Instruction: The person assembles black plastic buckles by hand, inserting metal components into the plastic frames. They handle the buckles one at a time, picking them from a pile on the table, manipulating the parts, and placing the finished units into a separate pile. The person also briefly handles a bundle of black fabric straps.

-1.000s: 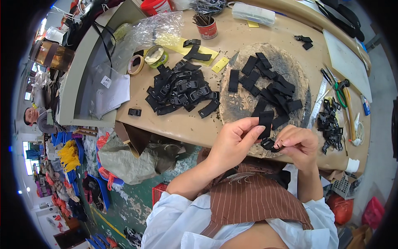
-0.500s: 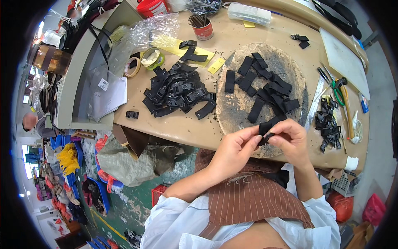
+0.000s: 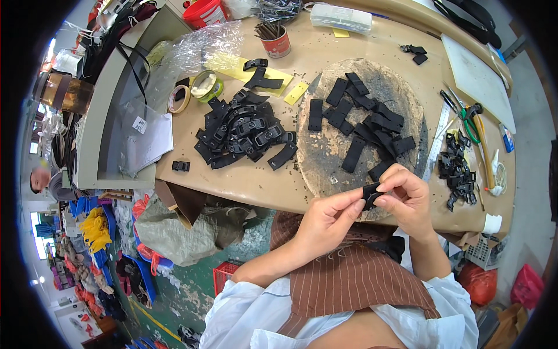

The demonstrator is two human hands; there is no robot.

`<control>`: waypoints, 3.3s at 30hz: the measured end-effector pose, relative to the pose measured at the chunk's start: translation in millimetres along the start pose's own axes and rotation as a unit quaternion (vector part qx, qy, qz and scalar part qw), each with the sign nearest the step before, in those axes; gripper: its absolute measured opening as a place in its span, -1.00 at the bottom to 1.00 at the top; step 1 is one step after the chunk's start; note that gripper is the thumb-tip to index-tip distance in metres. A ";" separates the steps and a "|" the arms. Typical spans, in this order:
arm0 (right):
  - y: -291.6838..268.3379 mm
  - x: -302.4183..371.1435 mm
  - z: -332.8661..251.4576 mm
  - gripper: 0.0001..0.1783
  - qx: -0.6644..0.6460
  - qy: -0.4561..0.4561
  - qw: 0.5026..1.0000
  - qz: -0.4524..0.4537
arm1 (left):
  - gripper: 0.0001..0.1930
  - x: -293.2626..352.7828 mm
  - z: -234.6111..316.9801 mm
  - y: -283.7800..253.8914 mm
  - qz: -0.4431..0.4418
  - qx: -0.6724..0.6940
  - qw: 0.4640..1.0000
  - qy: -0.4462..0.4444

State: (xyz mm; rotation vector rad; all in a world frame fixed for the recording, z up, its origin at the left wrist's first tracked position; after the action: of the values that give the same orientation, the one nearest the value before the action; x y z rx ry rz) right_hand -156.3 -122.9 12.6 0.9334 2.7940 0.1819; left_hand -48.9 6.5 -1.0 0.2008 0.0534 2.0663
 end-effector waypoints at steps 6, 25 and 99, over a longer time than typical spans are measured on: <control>6.9 0.7 -7.9 -0.59 -0.004 0.064 0.998 0.019 | -0.64 -0.2 7.4 1.6 0.010 -0.008 0.997 0.075; 12.6 -1.3 -18.8 -0.69 0.117 0.022 0.992 -0.043 | -0.79 -1.6 -3.8 -3.7 0.060 -0.004 0.998 0.034; -307.6 -16.3 24.5 -0.63 0.700 0.137 0.621 0.324 | -0.70 -52.4 29.0 -143.1 0.445 -0.317 0.818 0.181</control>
State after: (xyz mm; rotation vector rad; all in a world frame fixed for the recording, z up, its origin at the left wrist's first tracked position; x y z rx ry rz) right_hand -317.1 -375.7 -62.9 2.2186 2.1407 -2.1759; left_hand 104.6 28.6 3.8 -0.7213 -0.6033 2.8798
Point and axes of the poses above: each hand's wrist, its own x-axis away from the middle knuckle, its own y-axis out of the palm, z = x × y, the point moved 3 cm from there along -x, towards the middle knuckle, and after that the axes turned 7 degrees about z, right-handed, at the moved point
